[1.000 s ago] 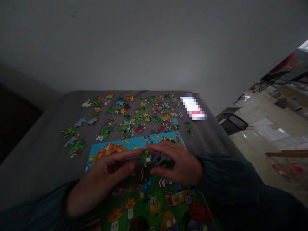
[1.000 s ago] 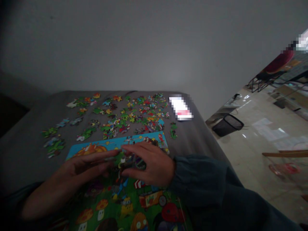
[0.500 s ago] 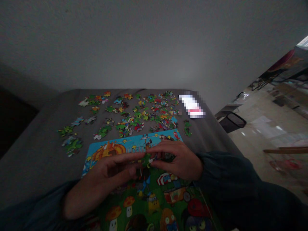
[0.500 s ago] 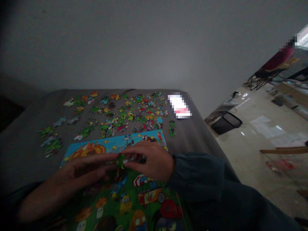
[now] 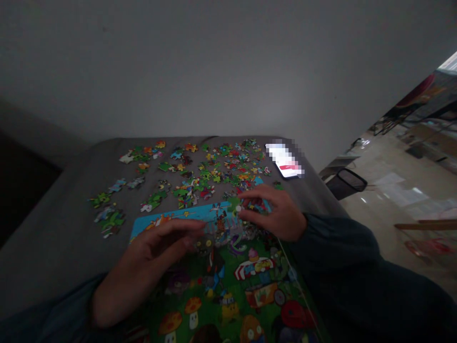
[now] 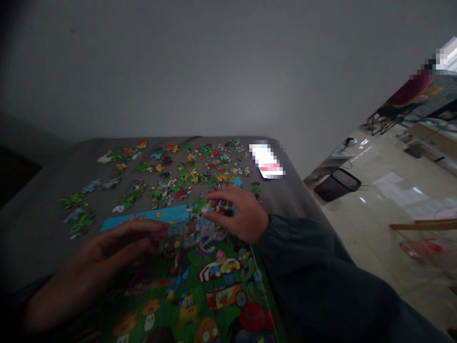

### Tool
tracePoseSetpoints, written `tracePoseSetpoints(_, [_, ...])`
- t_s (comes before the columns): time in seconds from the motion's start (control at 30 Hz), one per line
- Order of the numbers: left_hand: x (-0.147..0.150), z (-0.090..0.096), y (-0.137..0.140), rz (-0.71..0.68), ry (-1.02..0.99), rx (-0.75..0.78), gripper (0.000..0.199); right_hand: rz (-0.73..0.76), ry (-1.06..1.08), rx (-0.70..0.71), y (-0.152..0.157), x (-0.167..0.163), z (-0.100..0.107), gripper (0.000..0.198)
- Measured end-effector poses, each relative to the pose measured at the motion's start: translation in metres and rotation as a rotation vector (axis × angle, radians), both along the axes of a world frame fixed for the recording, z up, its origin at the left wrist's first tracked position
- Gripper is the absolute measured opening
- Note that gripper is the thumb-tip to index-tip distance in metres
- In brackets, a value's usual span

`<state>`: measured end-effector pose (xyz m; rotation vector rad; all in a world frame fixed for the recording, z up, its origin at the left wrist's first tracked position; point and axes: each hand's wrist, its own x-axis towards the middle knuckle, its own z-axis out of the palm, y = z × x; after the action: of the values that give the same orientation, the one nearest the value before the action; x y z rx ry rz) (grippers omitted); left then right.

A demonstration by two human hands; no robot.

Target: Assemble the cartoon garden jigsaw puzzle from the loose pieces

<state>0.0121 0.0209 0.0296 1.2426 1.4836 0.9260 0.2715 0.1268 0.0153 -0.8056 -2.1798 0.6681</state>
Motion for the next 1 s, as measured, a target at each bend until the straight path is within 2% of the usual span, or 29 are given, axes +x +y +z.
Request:
tracePoseSetpoints(0.07, [-0.003, 0.001, 0.002, 0.023, 0.071, 0.041, 0.030, -0.154, -0.039, 0.057, 0.014, 0.004, -0.005, 0.029])
tracePoseSetpoints(0.13, [-0.008, 0.003, 0.006, 0.044, 0.183, 0.139, 0.026, -0.229, -0.158, 0.109, 0.025, 0.007, -0.012, 0.031])
tracePoseSetpoints(0.23, [-0.025, 0.002, 0.016, 0.043, 0.424, 0.374, 0.023, -0.219, -0.325, 0.145, 0.030, 0.009, -0.019, 0.019])
tracePoseSetpoints(0.3, [-0.045, -0.003, 0.025, 0.008, 0.613, 0.488, 0.027, -0.199, -0.337, 0.179, 0.028, 0.010, -0.022, 0.011])
tracePoseSetpoints(0.4, [-0.086, -0.017, 0.041, 0.014, 0.881, 0.475, 0.034, -0.177, -0.298, 0.229, 0.023, 0.010, -0.025, 0.014])
tracePoseSetpoints(0.5, [-0.129, -0.029, 0.051, 0.047, 1.112, 0.388, 0.041, -0.156, -0.285, 0.235, 0.023, 0.012, -0.028, 0.016])
tracePoseSetpoints(0.6, [-0.162, -0.032, 0.053, 0.080, 1.248, 0.271, 0.043, -0.152, -0.261, 0.247, 0.024, 0.013, -0.031, 0.017])
tracePoseSetpoints(0.67, [-0.173, -0.029, 0.052, 0.068, 1.279, 0.282, 0.044, -0.153, -0.249, 0.254, 0.025, 0.014, -0.032, 0.016])
tracePoseSetpoints(0.8, [-0.171, -0.028, 0.049, -0.025, 1.238, 0.406, 0.046, -0.149, -0.234, 0.259, 0.024, 0.013, -0.034, 0.015])
tracePoseSetpoints(0.9, [-0.154, -0.038, 0.049, -0.064, 1.205, 0.399, 0.047, -0.146, -0.234, 0.250, 0.023, 0.012, -0.036, 0.014])
tracePoseSetpoints(1.0, [-0.134, -0.048, 0.050, -0.043, 1.154, 0.391, 0.053, -0.134, -0.229, 0.256, 0.023, 0.012, -0.036, 0.014])
